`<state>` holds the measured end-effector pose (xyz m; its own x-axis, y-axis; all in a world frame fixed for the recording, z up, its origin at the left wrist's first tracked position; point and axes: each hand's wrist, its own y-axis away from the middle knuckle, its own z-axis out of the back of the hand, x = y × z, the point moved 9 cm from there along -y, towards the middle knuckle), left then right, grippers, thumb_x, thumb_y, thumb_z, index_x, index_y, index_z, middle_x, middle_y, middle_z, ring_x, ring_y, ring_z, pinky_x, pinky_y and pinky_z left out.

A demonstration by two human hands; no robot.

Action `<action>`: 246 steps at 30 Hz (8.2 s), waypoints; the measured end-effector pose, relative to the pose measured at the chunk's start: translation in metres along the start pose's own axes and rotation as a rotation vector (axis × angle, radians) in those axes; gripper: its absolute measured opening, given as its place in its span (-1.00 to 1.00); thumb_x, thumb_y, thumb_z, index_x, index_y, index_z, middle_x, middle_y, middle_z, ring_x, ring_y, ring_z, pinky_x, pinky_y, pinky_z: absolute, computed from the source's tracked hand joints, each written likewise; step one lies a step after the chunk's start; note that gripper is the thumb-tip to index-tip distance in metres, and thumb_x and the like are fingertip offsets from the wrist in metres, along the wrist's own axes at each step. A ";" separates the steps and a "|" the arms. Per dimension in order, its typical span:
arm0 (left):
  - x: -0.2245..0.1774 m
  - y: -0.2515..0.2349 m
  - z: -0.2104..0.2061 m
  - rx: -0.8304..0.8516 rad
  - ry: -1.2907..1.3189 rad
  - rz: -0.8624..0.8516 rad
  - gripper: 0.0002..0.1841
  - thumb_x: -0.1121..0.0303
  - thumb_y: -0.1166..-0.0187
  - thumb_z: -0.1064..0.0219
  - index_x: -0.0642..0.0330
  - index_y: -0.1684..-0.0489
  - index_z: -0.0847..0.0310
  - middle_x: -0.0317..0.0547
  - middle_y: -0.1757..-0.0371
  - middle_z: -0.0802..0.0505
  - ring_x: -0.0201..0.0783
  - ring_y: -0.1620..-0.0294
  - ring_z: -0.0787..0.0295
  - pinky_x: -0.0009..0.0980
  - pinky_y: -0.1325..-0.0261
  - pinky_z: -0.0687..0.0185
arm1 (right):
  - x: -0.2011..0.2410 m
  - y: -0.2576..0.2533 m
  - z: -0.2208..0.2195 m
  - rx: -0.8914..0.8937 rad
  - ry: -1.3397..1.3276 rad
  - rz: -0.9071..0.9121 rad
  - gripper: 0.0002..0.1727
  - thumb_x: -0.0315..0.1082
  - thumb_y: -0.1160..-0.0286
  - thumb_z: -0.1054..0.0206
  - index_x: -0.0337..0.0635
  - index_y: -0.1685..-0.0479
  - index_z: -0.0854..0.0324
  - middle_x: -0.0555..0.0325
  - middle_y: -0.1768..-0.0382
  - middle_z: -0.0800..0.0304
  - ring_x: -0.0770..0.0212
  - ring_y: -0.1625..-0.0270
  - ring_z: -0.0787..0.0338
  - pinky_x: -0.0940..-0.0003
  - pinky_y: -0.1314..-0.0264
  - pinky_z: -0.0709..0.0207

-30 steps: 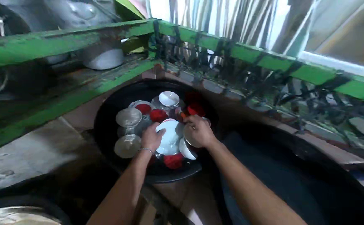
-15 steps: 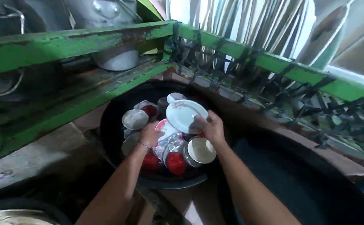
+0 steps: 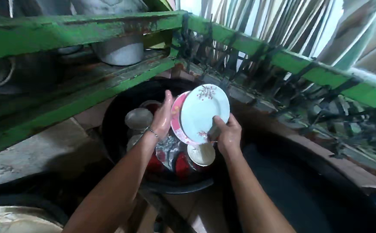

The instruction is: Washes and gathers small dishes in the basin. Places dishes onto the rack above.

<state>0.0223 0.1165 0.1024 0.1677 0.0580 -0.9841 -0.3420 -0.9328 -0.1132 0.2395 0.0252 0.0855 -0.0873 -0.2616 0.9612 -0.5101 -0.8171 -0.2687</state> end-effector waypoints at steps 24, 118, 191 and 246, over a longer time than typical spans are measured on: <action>0.109 -0.063 -0.012 0.377 -0.824 0.350 -0.43 -0.06 -0.78 -0.20 0.40 -0.21 -0.73 0.34 -0.26 -0.80 0.23 -0.40 -0.68 0.27 -0.55 -0.39 | -0.046 0.097 0.127 -0.477 -0.385 -0.341 -0.62 -0.47 -0.68 -0.17 -0.24 -0.43 -0.38 -0.08 0.03 -0.81 0.11 0.07 -0.90 0.07 0.06 -0.86; 0.100 -0.105 0.062 0.295 -1.233 0.156 -0.64 0.22 -0.68 -0.30 0.28 -0.23 -0.75 0.34 -0.27 -0.79 0.35 -0.39 -0.66 0.42 -0.47 -0.41 | -0.061 0.091 0.028 -0.315 -0.415 -0.428 -0.62 -0.28 -0.85 -0.07 -0.37 -0.42 -0.45 -0.18 0.05 -0.85 0.05 0.06 -0.93 0.04 0.01 -0.87; 0.022 0.016 -0.020 0.072 -0.239 0.163 -0.31 -0.26 -0.81 0.08 0.10 -0.59 -0.51 0.18 -0.47 -0.71 0.10 -0.44 -0.66 0.17 -0.43 -0.56 | -0.054 0.078 0.002 -0.168 -0.500 -0.275 -0.27 -0.30 -0.68 -0.17 0.02 -0.84 0.03 -0.09 -0.27 -0.74 0.08 -0.17 -0.87 0.00 -0.15 -0.84; 0.143 -0.146 0.103 0.083 -1.363 0.403 -0.45 0.14 -0.70 -0.31 0.40 -0.51 -0.54 0.40 -0.61 -0.54 0.35 -0.69 -0.34 0.32 -0.74 -0.09 | -0.064 0.090 0.016 -0.271 -0.724 -0.433 -0.58 -0.17 -0.87 0.08 -0.23 -0.46 -0.41 -0.17 -0.08 -0.83 0.04 -0.08 -0.91 -0.02 -0.11 -0.84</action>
<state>0.0009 0.2970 -0.0354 -0.9430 0.1332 -0.3050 -0.2118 -0.9471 0.2412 0.2123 -0.0399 -0.0009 0.6765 -0.2938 0.6753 -0.5661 -0.7940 0.2216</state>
